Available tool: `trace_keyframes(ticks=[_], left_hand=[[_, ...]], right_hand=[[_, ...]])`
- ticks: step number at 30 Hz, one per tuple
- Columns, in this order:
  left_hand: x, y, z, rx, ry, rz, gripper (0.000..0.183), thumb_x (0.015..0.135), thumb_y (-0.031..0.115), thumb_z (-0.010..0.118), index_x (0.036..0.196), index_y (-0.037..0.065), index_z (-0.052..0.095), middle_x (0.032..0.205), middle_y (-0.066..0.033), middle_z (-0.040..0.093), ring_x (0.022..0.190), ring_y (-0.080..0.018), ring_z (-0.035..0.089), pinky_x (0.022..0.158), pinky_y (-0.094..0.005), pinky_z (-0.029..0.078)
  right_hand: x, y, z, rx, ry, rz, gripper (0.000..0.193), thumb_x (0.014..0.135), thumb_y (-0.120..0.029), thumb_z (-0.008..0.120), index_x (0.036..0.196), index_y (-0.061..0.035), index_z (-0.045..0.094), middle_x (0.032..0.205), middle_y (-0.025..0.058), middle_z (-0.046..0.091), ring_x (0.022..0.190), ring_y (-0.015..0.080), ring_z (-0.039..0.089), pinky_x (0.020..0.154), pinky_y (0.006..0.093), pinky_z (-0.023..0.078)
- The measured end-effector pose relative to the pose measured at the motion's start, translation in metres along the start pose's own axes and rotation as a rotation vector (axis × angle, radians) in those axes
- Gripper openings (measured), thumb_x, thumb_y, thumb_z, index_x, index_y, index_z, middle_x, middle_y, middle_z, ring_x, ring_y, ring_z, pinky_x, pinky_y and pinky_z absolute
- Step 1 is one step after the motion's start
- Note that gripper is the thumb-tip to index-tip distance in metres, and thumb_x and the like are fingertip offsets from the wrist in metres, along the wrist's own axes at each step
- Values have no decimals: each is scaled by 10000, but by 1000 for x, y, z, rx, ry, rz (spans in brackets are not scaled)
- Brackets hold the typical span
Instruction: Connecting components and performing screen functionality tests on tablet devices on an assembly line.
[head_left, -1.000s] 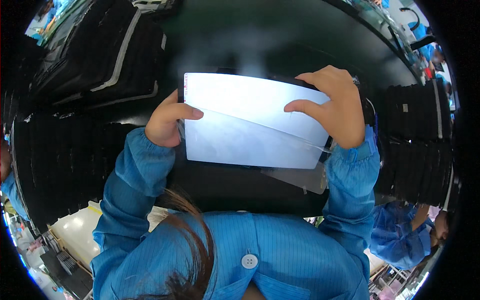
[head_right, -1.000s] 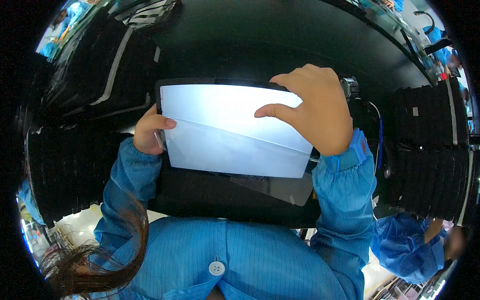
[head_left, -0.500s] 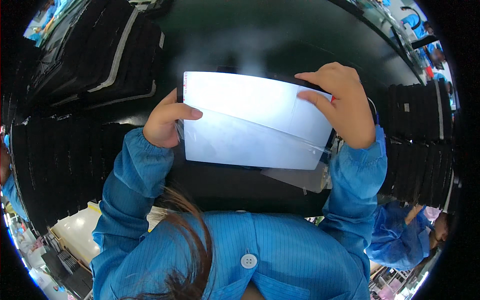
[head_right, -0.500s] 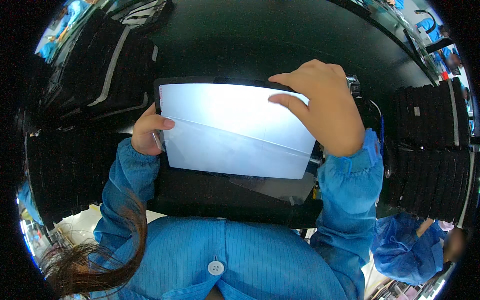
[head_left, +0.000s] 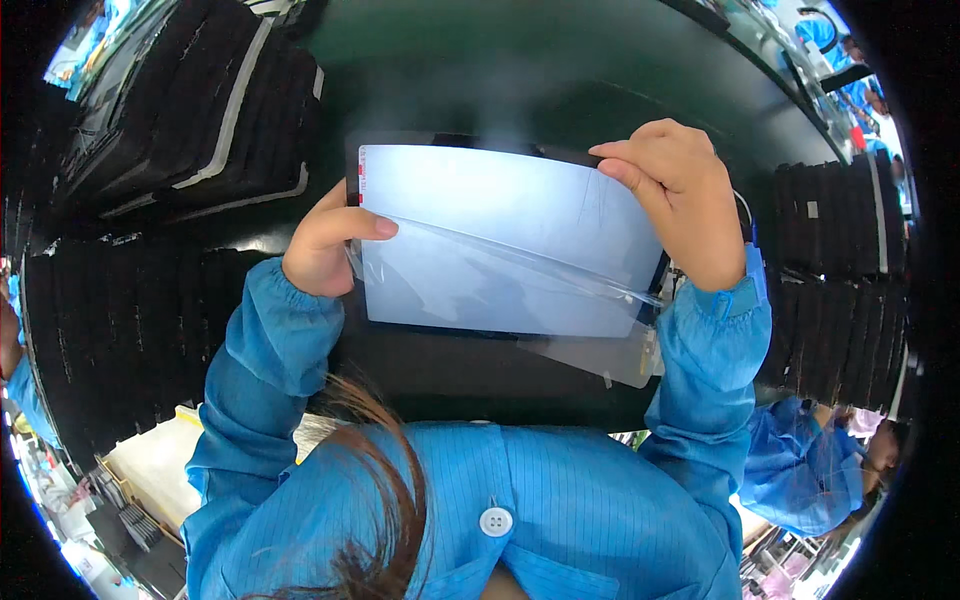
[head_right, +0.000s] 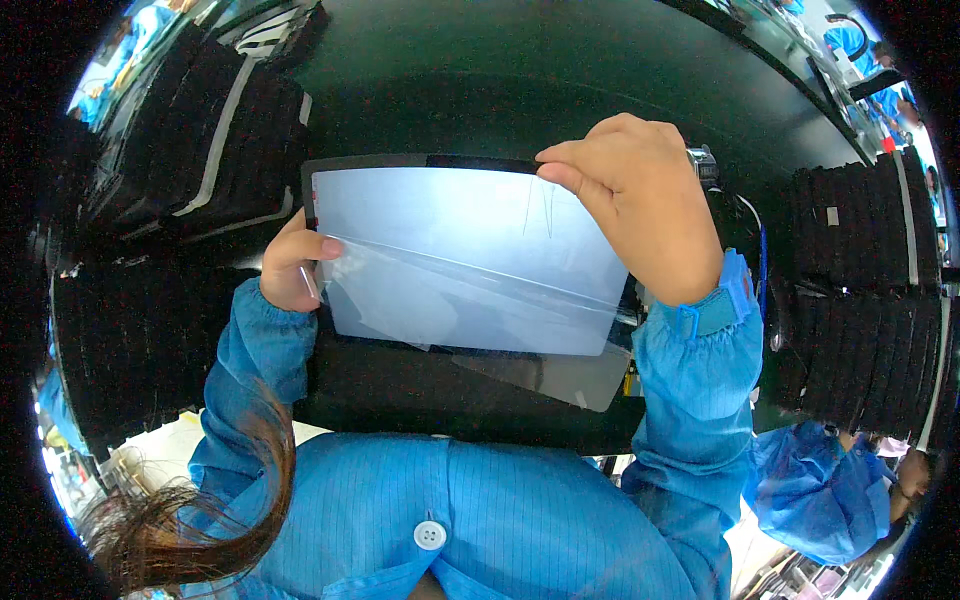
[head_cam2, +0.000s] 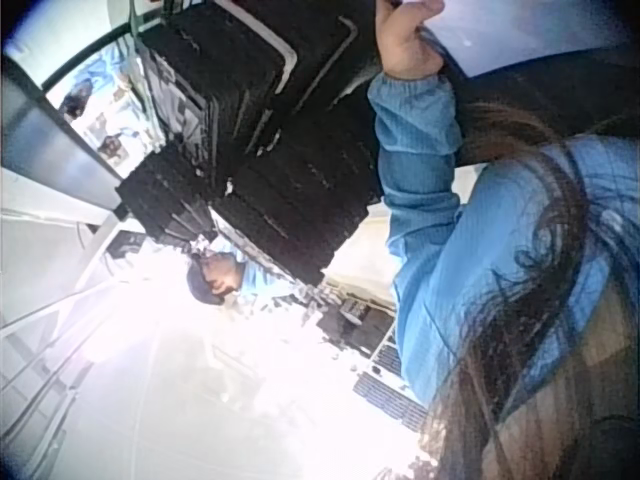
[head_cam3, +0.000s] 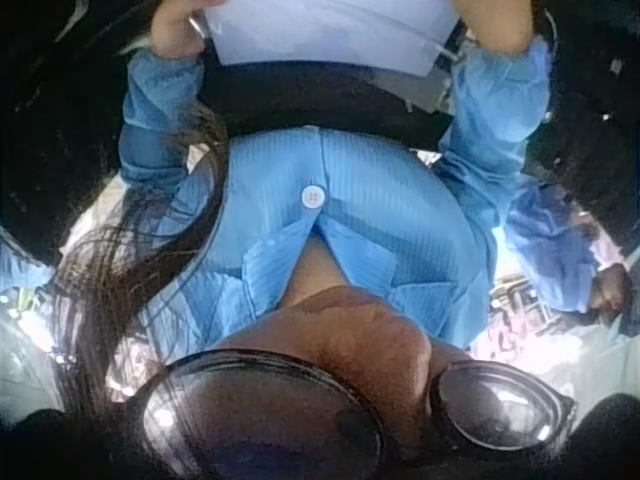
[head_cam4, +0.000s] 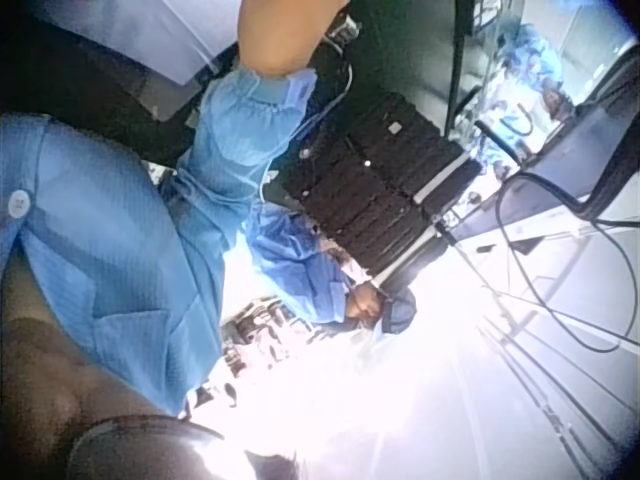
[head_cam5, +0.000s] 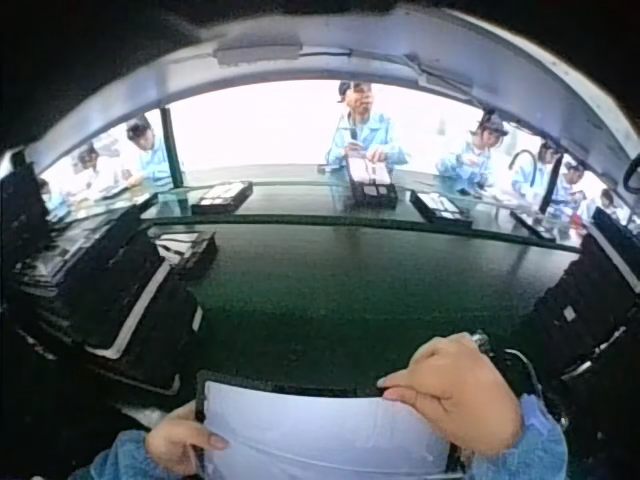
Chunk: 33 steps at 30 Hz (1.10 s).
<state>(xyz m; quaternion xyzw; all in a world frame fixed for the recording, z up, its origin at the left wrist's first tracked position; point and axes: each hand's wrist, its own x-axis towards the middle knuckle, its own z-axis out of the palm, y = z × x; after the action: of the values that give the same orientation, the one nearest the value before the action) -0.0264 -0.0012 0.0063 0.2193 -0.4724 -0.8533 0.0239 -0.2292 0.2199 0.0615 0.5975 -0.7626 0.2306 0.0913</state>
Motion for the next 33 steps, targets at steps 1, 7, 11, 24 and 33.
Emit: trace_keyframes(ticks=[1, 7, 11, 24, 33], left_hand=[[0, 0, 0, -22, 8, -3, 593, 599, 53, 593, 1181, -28, 511, 1118, -144, 596, 1032, -316, 540, 938, -375, 375], [-2, 0, -1, -76, -26, -1, 590, 616, 29, 571, 1197, -30, 492, 1124, -163, 587, 1034, -317, 542, 948, -379, 371], [-1, -1, -3, -82, -28, -1, 590, 625, 26, 564, 1206, -35, 481, 1129, -172, 581, 1040, -318, 540, 954, -384, 368], [-2, -3, -6, -94, -74, 35, 582, 655, 24, 541, 1226, -42, 448, 1164, -167, 554, 1073, -310, 519, 968, -381, 357], [1, -2, -9, -97, -137, 22, 571, 679, 26, 516, 1239, -43, 431, 1167, -174, 549, 1068, -305, 530, 952, -389, 382]], right_hand=[[1, 0, 0, 0, 0, 0, 181, 776, -200, 639, 899, -72, 674, 751, 98, 617, 748, 253, 565, 700, 361, 411], [-2, -10, -20, 185, 215, 278, 117, 843, -41, 559, 920, -29, 647, 752, 86, 597, 684, 169, 590, 636, 253, 442], [-8, -16, -30, 334, 335, 374, 117, 828, -21, 594, 934, -2, 641, 752, 48, 589, 707, 93, 562, 629, 206, 423], [-80, -19, -50, 191, 216, 530, 114, 856, 14, 526, 926, 22, 615, 739, 55, 591, 684, 99, 546, 631, 215, 414], [-83, -45, -16, 41, 125, 245, 245, 754, -21, 636, 940, -46, 480, 1242, 125, 525, 1189, 342, 430, 989, 437, 337]])
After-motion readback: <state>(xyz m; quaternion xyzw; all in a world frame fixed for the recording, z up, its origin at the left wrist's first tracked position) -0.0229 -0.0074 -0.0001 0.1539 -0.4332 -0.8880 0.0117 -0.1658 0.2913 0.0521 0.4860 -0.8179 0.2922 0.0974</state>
